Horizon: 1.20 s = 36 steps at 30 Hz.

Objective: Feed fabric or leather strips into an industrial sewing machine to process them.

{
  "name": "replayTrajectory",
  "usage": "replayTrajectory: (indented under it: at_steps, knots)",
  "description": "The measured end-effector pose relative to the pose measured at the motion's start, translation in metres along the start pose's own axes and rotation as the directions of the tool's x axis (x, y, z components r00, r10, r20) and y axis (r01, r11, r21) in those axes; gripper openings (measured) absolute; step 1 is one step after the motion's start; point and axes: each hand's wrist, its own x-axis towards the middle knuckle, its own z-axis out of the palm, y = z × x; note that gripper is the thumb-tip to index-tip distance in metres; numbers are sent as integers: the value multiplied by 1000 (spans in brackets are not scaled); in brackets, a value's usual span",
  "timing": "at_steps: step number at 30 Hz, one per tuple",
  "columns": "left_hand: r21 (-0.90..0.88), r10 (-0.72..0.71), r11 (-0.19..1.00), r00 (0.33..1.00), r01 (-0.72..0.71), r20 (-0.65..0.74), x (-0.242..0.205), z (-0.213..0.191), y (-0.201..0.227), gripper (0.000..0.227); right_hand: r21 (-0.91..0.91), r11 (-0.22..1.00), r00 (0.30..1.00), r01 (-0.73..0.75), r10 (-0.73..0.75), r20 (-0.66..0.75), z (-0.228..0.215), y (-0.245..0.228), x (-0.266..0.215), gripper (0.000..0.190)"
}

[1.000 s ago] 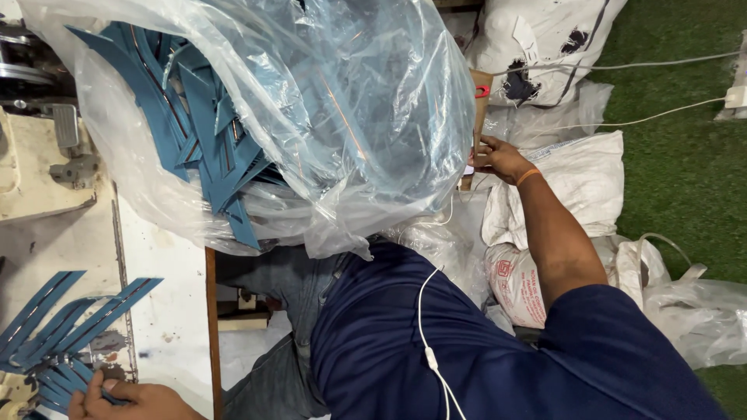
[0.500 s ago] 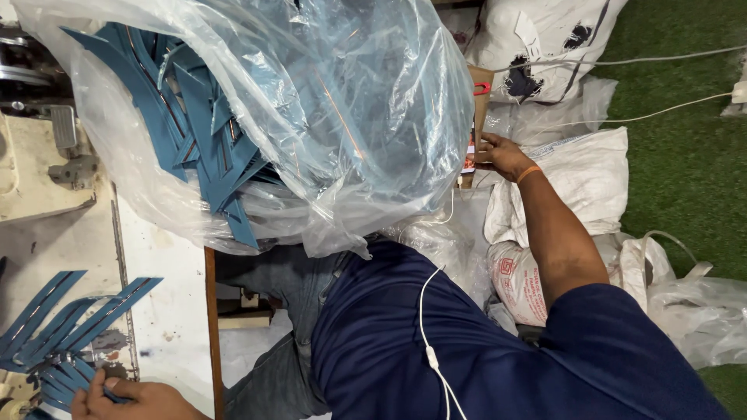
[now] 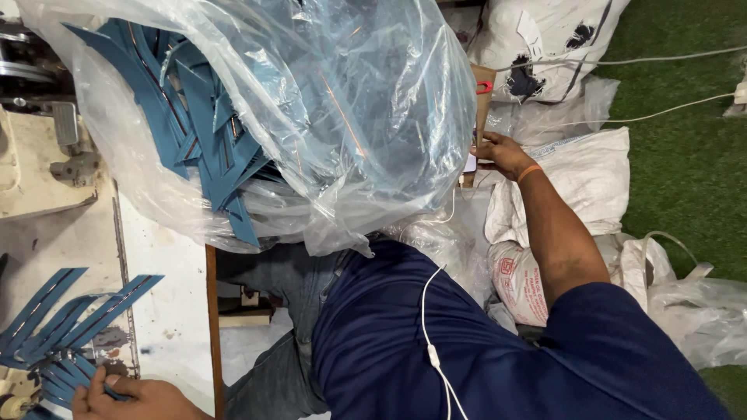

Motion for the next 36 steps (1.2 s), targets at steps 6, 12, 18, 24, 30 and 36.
replayTrajectory:
  at_steps: [6, 12, 18, 24, 30, 36]
  knots:
    - [-10, -9, 1000, 1000, 9, 7, 1, -1, 4, 19, 43, 999, 1000, -24, 23, 6, 1, -6, -8, 60]
    - [19, -25, 1000, 1000, 25, 0, 0, -5, 7, 21, 46, 998, 999, -29, 28, 37, 4, -11, -16, 49]
    - [-33, -41, 999, 999, 40, -4, 2, -9, 17, 18, 86, 996, 999, -34, 30, 41, 4, -13, -14, 45]
    - [6, -49, 999, 999, 49, -15, 3, -10, 24, 18, 0, 1000, 998, 7, -7, 68, 2, -4, -6, 62]
    - [56, -81, 995, 996, 80, 22, 2, -11, 21, 18, 44, 999, 999, -20, 19, 35, 1, 0, 0, 65]
    - [26, -16, 1000, 1000, 16, -21, -1, -6, 14, 21, 10, 1000, 999, -25, 25, 21, -1, 2, 1, 69]
